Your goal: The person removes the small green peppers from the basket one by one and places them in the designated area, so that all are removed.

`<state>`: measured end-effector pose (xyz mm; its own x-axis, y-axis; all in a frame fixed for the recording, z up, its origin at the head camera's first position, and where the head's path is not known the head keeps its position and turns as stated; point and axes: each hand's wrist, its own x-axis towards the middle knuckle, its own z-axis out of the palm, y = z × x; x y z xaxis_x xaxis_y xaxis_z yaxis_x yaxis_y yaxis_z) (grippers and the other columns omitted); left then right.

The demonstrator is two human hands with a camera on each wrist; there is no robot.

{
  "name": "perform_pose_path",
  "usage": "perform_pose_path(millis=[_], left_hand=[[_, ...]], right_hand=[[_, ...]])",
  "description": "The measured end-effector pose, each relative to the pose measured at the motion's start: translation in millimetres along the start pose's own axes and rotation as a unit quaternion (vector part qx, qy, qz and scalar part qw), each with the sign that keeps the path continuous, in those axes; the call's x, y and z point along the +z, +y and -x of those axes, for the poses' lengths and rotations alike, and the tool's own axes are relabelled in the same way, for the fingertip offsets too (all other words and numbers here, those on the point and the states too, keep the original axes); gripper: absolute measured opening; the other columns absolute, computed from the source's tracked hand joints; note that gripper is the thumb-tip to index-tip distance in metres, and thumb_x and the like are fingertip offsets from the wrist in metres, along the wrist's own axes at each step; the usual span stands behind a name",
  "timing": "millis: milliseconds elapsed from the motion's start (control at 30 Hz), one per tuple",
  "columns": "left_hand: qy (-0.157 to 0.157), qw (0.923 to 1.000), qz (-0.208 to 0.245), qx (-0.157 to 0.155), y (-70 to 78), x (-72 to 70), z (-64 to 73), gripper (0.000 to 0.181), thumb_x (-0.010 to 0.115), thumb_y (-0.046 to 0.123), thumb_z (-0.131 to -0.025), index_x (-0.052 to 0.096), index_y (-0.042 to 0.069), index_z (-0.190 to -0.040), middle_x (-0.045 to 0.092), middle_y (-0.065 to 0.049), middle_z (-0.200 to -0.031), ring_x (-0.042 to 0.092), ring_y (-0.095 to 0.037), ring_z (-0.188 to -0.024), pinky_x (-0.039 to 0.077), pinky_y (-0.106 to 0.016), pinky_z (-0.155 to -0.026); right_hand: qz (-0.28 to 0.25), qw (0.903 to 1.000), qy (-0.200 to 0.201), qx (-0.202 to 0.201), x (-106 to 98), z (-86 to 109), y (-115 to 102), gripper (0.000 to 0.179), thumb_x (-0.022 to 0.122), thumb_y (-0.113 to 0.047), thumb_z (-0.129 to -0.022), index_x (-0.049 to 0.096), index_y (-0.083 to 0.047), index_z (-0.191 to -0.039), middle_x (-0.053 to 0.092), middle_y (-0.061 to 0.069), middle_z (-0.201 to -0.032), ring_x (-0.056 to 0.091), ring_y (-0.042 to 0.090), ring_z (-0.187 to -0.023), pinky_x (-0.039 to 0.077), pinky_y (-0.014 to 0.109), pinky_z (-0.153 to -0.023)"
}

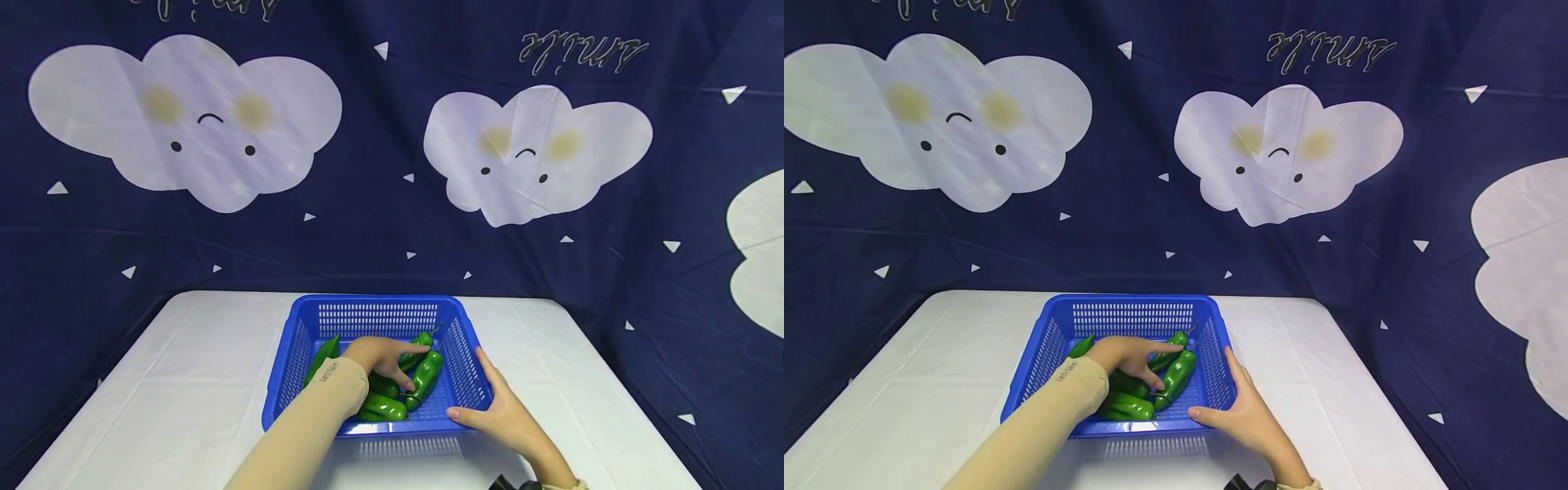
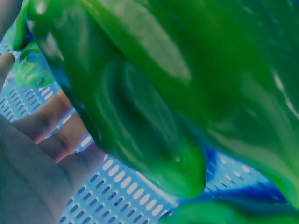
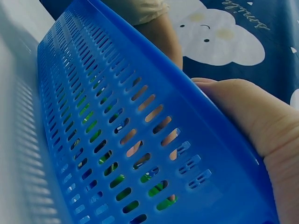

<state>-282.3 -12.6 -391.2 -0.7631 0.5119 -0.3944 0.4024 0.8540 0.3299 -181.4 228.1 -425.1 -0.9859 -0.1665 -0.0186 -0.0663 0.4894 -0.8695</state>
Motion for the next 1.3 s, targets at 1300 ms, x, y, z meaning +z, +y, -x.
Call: perform_pose_path(millis=[1300], left_hand=[[-0.007, 0.9999, 0.0, -0.014, 2.8, 6.1, -28.9, 0.09, 0.084, 0.059, -0.067, 0.037, 0.058, -0.143, 0.043, 0.001, -0.154, 0.045, -0.022, -0.137, 0.041, -0.046, -0.112]], right_hand=[[-0.001, 1.0, 0.005, 0.001, 2.1, 0.7, -0.3, 0.116, 0.085, -0.03, -0.076, 0.007, -0.021, -0.161, 0.01, 0.021, -0.165, 0.028, 0.045, -0.145, 0.027, 0.066, -0.114]])
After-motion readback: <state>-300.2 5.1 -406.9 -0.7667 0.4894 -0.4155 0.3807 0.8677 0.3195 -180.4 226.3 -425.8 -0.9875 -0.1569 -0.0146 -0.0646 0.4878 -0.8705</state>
